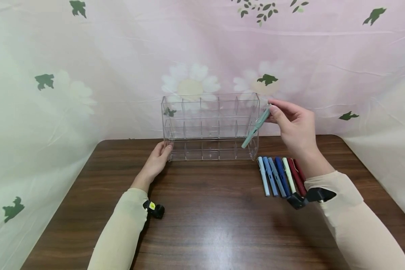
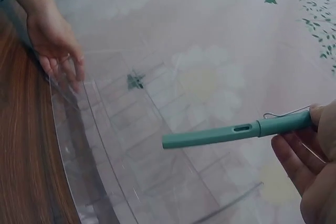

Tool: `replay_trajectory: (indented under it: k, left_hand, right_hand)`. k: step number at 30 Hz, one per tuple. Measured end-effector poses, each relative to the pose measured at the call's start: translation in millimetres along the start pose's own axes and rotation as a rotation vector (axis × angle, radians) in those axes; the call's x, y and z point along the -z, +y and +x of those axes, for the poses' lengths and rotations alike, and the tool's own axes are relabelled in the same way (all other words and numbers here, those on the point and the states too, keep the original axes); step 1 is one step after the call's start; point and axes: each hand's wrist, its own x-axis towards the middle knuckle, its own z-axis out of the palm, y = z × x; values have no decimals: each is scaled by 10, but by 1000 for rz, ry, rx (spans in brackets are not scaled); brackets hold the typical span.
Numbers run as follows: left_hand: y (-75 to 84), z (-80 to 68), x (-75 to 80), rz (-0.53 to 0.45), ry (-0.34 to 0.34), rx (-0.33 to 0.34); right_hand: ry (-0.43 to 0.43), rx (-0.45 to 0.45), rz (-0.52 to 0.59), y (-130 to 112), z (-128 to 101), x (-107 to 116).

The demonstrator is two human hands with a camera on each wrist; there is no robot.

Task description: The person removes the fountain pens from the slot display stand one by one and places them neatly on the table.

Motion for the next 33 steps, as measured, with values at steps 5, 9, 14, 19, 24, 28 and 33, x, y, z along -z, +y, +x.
replay_trajectory:
  k: [5,9,14,19,24,28,33]
  left_hand:
    - [9,6,4,-6,2,7]
    - [19,5,0,0,-1,13]
    - [16,10,-7,10,5,13]
    - [11,3,-3,8,7,10]
    - [20,-10,1,9,2,-2]
    - [21,-16,6,-1,2,-1]
    - [32,-25,6,-5,1,-3]
  right_hand:
    - [23,-54,-52,30,-51,164]
    - [41,-104,-96,75,-92,265]
    - [57,-106,-169,124,-139,367]
    - [49,-101,-217,160,-193,473]
    - [59,-125,-281,206,-255,561]
    - [69,-163,-364,247,-296,641]
    - [89,-207,-410,320,-352,745]
